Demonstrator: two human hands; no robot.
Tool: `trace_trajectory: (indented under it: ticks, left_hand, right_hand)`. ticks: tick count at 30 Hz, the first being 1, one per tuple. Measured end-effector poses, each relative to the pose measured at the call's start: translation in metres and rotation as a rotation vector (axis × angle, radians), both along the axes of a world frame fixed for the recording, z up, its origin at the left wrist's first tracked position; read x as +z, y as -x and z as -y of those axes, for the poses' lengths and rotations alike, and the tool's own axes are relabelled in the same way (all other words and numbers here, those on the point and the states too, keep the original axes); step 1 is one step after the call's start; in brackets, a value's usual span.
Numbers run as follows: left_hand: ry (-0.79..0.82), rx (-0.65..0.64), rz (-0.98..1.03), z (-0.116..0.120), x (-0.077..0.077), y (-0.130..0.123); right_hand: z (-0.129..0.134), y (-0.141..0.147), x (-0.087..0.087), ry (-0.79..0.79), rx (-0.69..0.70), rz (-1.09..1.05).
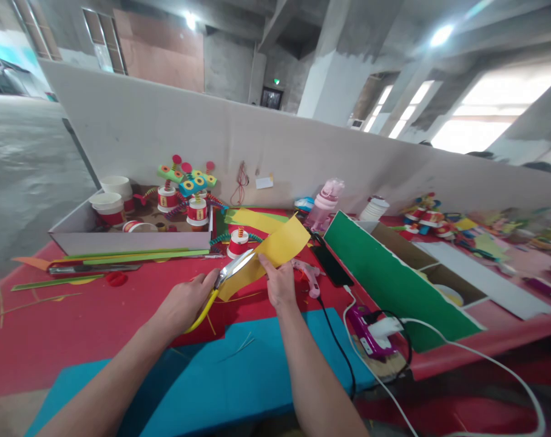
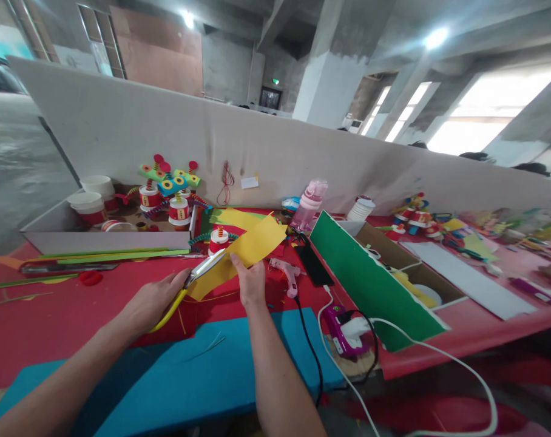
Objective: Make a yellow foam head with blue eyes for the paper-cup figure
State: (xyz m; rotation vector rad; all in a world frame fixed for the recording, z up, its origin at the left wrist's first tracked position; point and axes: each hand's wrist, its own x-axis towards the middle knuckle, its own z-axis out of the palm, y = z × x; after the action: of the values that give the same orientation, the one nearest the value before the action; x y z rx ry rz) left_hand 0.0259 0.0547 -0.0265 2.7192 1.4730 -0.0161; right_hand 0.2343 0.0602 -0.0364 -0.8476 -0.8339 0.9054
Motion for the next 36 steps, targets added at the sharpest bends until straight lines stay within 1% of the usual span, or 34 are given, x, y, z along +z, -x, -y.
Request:
trace_trajectory:
  ticks: [13,18,23,28,36]
  left_hand:
    - [0.021,0.012,0.004,-0.001,0.002,0.000]
    - [-0.007,0.022,-0.021,-0.002,0.000,0.001]
    - [-0.055,0.006,-0.007,-0.001,0.000,0.002]
    - [-0.071,-0.007,-0.002,-0.001,0.000,0.001]
    - [-0.043,-0.020,0.051,-0.002,-0.007,0.002]
  right_hand:
    - [0.001,0.001,0.001,0.001,-0.017,0.026]
    - [0.000,-0.005,0.001,0.024,-0.038,-0.028]
    - [-0.001,-0.013,0.000,-0.009,-0.085,0.041]
    - [-0.002,-0.008,0.002,-0.035,-0.118,0.104]
    - [0.002,0.002,0.004,0.034,-0.054,0.093]
